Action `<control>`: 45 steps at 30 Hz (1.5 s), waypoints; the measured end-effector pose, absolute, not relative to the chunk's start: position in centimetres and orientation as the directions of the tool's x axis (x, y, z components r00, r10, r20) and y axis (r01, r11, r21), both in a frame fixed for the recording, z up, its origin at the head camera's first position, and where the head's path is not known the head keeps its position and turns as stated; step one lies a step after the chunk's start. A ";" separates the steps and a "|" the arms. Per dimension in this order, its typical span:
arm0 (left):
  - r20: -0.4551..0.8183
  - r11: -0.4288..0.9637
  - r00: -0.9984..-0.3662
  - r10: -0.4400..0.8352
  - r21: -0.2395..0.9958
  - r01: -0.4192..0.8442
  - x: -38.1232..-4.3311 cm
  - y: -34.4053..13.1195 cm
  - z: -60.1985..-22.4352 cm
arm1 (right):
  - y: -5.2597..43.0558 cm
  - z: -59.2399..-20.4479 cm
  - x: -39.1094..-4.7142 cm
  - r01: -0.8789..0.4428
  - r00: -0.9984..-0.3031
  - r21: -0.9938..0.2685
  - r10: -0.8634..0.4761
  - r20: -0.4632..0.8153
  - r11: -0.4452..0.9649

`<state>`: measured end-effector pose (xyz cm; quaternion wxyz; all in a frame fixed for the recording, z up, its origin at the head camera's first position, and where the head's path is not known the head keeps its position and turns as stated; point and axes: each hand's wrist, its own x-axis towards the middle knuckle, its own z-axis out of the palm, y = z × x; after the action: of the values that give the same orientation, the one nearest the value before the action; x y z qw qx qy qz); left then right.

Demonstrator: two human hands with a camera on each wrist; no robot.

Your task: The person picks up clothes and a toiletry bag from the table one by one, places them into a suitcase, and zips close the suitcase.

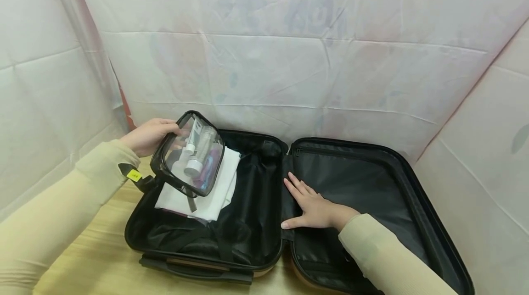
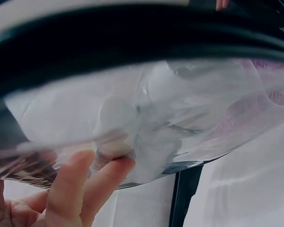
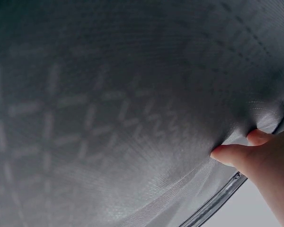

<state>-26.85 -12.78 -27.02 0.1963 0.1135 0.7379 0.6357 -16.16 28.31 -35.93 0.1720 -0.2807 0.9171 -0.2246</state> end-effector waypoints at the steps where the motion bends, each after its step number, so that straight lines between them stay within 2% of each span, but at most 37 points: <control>1: -0.150 0.174 -0.893 0.424 0.981 -0.083 -26.9 -12.7 -27.1 | 28.3 -35.9 -16.1 -0.436 -0.784 -0.508 -0.591 -0.191 0.743; 23: -0.174 0.168 -0.883 0.435 0.980 -0.110 -27.1 -11.2 -27.6 | 27.9 -36.0 -16.1 -0.428 -0.781 -0.512 -0.590 -0.205 0.745; 45: -0.152 0.095 -0.883 0.444 0.988 -0.122 -27.2 -9.2 -28.4 | 28.0 -35.8 -16.1 -0.428 -0.782 -0.517 -0.591 -0.200 0.742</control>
<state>-27.15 -9.18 -28.37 0.2134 0.1134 0.7083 0.6632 -16.10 27.97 -35.85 0.1786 -0.2779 0.9159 -0.2279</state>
